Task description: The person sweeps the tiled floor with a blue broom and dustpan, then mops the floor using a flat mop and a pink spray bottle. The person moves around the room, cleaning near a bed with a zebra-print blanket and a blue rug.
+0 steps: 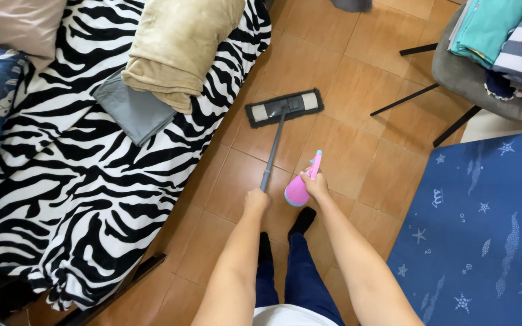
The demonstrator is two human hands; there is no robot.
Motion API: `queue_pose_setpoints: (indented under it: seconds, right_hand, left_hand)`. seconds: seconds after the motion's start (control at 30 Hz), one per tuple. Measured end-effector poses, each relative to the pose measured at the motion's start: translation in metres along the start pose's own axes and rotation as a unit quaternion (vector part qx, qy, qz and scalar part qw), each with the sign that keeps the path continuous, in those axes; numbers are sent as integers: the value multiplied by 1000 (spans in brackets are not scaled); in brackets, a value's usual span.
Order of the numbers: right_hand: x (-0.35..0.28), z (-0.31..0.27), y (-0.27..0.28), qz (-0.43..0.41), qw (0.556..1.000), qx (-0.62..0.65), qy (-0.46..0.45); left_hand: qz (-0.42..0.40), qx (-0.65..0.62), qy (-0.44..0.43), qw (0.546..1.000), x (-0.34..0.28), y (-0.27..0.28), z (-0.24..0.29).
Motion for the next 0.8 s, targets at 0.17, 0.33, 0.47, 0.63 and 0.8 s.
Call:
queue_pose_setpoints:
  seconds: [0.17, 0.33, 0.47, 0.63, 0.8]
  right_hand:
    - [33, 6, 9, 21, 996, -82, 33]
    - [64, -6, 26, 41, 993, -86, 68]
    - [92, -43, 46, 62, 996, -33, 58]
    - [157, -60, 64, 74, 996, 18, 42]
    - [228, -62, 71, 60, 990, 99, 75]
  left_hand:
    - [24, -7, -28, 999, 0, -6, 36]
    - [39, 27, -59, 997, 54, -38, 77]
    - [59, 36, -78, 995, 99, -50, 121]
    - [61, 48, -92, 993, 149, -49, 184]
    - [53, 54, -104, 992, 198, -59, 250]
Point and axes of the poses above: each hand's wrist, its own x-axis towards the middle knuckle, its own y-axis out of the back of the hand, z = x × y, the point moved 5 cm from there along x, towards the middle knuckle, and after that the axes turned 13 degrees about z, right-handed, at the moved point
